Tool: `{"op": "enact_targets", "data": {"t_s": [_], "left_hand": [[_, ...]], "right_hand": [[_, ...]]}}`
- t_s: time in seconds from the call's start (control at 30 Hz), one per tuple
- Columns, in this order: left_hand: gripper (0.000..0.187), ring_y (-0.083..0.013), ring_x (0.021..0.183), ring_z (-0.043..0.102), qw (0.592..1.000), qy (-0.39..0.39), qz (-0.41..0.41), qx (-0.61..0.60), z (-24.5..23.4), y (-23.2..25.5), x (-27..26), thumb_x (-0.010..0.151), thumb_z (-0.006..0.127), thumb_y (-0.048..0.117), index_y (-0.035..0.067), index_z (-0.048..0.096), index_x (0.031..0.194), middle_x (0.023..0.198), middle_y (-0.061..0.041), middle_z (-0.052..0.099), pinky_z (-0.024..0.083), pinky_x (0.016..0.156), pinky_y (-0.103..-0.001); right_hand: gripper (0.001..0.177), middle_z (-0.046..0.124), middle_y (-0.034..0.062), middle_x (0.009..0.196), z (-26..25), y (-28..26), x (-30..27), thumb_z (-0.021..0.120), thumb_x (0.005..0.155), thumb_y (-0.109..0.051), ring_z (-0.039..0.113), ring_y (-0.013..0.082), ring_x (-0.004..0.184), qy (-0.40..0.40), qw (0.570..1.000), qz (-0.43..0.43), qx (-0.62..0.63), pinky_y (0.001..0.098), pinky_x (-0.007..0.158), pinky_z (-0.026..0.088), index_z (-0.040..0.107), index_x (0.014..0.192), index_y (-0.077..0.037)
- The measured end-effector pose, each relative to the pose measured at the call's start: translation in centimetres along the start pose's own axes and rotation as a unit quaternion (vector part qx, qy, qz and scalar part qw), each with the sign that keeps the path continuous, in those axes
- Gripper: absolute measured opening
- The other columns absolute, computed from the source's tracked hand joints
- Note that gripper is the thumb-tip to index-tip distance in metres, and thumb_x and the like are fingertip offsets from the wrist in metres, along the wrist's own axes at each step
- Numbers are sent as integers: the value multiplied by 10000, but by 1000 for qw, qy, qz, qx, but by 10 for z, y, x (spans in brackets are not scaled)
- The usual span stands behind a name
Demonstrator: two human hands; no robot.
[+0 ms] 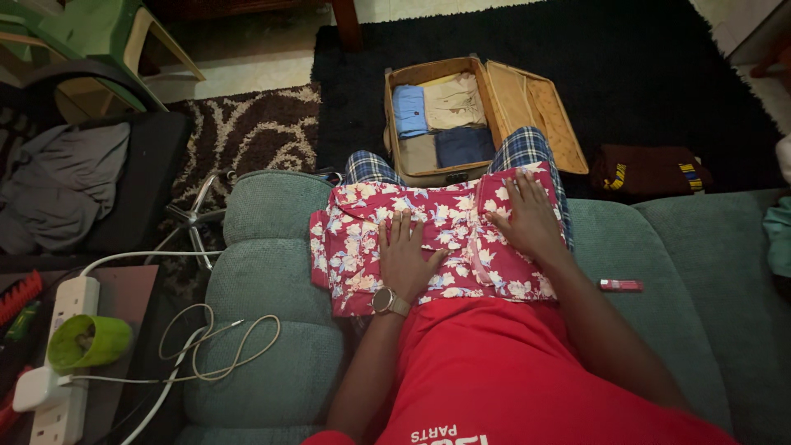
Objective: The person takes a striped shirt from a suitcase, folds it on their lap, and then folds a floral shirt.
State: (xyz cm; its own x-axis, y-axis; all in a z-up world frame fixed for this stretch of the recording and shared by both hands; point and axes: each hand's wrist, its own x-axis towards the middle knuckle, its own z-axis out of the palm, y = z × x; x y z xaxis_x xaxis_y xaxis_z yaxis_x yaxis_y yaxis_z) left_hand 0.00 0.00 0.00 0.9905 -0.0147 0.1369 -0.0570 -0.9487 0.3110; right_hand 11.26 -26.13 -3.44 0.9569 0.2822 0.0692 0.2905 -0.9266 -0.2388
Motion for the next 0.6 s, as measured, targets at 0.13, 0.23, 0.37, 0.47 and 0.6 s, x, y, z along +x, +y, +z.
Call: {"op": "enact_targets", "data": {"t_s": [0.13,0.23,0.37,0.47,0.6], "left_hand": [[857,-328,1531,237,1000,2,2,6,2,1,0,845,660,643,59,528,1458,1605,-212,363,44,1248,-527],[835,-326,1543,236,1000,-15,-10,-5,4,0,0,860,649,651,71,538,1451,1607,-198,371,45,1262,-523],[832,-331,1544,238,1000,1,0,11,2,0,-1,852,662,643,67,545,1442,1613,-203,368,45,1259,-532],[831,-334,1535,235,1000,-10,-7,7,0,4,1,846,671,640,70,544,1436,1608,-206,364,41,1254,-535],[812,-333,1539,244,1000,0,0,10,0,3,-2,845,680,615,78,552,1441,1605,-198,382,49,1261,-537]], "right_hand": [[861,199,165,1698,-18,-9,-9,600,946,-545,139,306,1577,11,999,-32,26,441,1261,122,318,1586,-43],[819,242,140,1698,-25,-17,-18,641,928,-483,171,293,1586,3,999,-35,11,443,1293,128,363,1571,-58],[812,278,164,1672,-19,-17,-25,622,921,-506,187,313,1557,22,998,-51,-9,465,1255,131,397,1540,-31],[809,310,154,1651,-10,-13,-26,596,929,-523,199,301,1549,39,997,-56,-28,467,1251,119,403,1543,-33],[786,329,140,1663,-7,-13,-29,591,937,-516,213,284,1571,38,997,-57,-24,450,1280,119,419,1540,-42]]}}
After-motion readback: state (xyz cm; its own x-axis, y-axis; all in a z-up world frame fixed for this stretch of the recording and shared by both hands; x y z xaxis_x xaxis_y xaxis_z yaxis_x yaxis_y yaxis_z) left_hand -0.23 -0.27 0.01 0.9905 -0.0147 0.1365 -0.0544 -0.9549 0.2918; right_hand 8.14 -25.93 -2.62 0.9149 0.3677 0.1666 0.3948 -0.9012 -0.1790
